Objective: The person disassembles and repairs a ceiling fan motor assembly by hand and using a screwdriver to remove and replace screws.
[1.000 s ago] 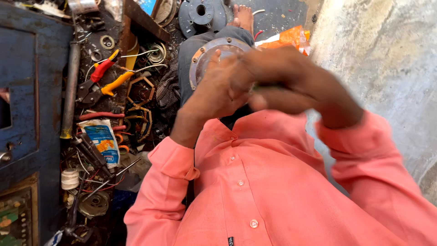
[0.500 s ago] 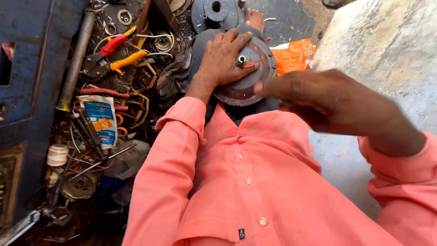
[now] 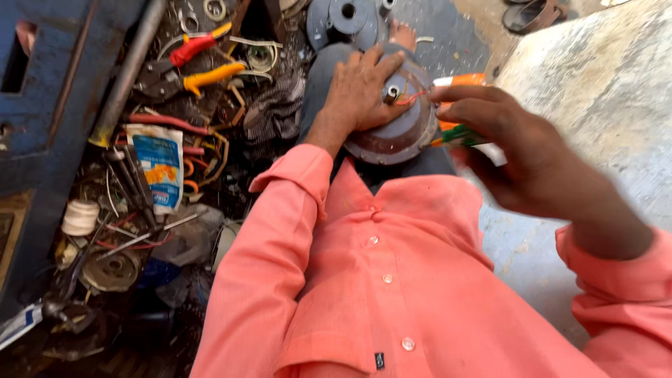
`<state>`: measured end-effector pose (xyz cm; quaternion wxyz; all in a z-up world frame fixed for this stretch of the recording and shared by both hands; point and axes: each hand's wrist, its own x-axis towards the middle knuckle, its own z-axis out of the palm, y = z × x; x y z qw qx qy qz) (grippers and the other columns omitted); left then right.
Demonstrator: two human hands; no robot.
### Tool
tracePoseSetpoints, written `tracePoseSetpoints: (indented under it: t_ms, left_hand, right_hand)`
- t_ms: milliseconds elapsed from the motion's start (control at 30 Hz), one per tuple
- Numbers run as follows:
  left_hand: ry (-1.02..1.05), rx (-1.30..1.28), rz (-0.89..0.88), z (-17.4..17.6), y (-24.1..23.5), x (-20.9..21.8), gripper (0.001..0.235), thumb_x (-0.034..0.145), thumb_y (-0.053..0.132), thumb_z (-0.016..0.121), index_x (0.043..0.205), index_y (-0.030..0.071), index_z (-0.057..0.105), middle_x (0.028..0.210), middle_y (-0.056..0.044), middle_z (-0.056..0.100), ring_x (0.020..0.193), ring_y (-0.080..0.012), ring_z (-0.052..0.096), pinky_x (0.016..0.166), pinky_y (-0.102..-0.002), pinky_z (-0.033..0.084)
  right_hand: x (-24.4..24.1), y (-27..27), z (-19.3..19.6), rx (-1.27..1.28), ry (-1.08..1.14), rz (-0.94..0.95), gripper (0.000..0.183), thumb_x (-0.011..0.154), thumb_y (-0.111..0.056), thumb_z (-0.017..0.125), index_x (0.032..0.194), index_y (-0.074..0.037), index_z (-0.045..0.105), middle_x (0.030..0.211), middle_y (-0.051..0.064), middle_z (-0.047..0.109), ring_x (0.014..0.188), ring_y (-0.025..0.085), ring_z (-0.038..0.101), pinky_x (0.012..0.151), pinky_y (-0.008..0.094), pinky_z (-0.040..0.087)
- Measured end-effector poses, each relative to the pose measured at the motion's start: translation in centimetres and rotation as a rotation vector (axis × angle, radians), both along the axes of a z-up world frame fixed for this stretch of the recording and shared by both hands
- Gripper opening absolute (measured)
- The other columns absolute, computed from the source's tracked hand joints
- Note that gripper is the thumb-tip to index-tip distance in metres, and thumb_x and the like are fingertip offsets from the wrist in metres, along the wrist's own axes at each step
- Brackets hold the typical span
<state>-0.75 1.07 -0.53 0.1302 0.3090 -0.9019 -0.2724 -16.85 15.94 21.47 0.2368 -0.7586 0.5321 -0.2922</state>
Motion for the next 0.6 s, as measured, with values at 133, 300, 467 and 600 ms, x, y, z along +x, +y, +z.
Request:
tracePoseSetpoints:
  t_ms: [133,300,467,600]
  left_hand:
    - [-0.058,0.028,-0.008,-0.3,1.2,0.5,0.078,0.077,0.065,0.079,0.139,0.022,0.059,0.141,-0.011,0.054,0.117,-0.0343,0.057,0.091,-0.053,0.045]
    - [-0.042,0.014,0.035,0.5,0.9,0.4,0.080,0.074,0.065,0.080,0.138,0.022,0.060,0.141,-0.011,0.052,0.114,-0.0348,0.056,0.088,-0.054,0.045]
    - [-0.012,0.005,0.029,-0.2,1.1,0.3,0.080,0.076,0.066,0.080,0.139,0.021,0.060,0.140,-0.012,0.053,0.113,-0.0357,0.056,0.088,-0.054,0.045]
    - [0.006,0.011,0.023,-0.5,1.3,0.3,0.079,0.077,0.065,0.081,0.139,0.020,0.060,0.140,-0.012,0.054,0.115,-0.0360,0.057,0.089,-0.054,0.045]
  right_hand:
    - [0.8,0.9,-0.6,0.052,-0.029,-0.261,0.044,0.100,-0.006,0.075,0.138,-0.003,0.054,0.106,0.013,0.071,0.090,0.019,0.075,0.071,0.028,0.057]
    - [1.9,0.9,-0.7,-0.130,0.176,-0.422,0.053,0.094,-0.015,0.088,0.129,0.001,0.051,0.092,0.011,0.068,0.082,0.022,0.071,0.076,0.034,0.056]
    - [-0.8,2.2,-0.4,-0.016,0.060,0.006,0.039,0.100,-0.006,0.068,0.134,0.001,0.050,0.112,0.017,0.070,0.094,0.028,0.073,0.081,0.032,0.058]
    - [-0.1,1.4,-1.5,-0.133,0.343,-0.304,0.038,0.093,-0.008,0.081,0.122,-0.002,0.058,0.090,0.012,0.068,0.077,0.027,0.069,0.071,0.038,0.053]
